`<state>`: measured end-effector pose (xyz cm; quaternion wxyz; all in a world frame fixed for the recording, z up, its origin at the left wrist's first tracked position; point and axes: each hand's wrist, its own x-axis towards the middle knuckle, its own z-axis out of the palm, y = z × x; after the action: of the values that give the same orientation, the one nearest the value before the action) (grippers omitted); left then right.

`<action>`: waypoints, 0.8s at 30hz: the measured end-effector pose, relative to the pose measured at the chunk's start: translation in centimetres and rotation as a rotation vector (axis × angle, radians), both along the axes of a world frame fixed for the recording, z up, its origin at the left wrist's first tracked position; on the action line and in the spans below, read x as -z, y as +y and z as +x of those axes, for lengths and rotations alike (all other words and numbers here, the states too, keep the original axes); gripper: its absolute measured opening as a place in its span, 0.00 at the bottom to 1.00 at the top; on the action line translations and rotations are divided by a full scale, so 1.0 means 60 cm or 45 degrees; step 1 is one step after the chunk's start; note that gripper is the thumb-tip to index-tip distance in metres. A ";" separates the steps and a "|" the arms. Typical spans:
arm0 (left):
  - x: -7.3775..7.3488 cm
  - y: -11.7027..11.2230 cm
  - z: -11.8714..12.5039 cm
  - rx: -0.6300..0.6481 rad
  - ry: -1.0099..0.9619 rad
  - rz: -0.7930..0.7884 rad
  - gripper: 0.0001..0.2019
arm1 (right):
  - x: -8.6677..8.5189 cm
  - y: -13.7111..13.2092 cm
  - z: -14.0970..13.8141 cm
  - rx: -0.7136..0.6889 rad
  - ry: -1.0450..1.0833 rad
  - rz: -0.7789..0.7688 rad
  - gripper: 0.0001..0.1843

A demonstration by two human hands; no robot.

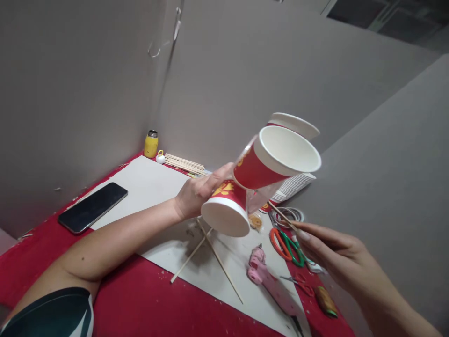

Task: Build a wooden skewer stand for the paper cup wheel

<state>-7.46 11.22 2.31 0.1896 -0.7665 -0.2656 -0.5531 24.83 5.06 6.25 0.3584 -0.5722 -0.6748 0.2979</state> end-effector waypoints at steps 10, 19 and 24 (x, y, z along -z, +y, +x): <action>0.012 -0.014 0.015 -0.075 0.061 0.176 0.30 | 0.043 0.000 -0.007 0.174 0.474 -0.299 0.23; 0.008 -0.019 0.015 -0.192 0.279 0.286 0.16 | 0.060 -0.011 -0.005 0.075 0.368 -0.198 0.21; -0.002 -0.025 0.017 -0.215 0.255 0.415 0.14 | 0.073 -0.014 0.006 0.199 0.395 -0.115 0.21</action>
<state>-6.47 9.70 2.45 0.3822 -0.7520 -0.2158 -0.4918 25.20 4.22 1.87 0.4541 -0.5856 -0.5508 0.3839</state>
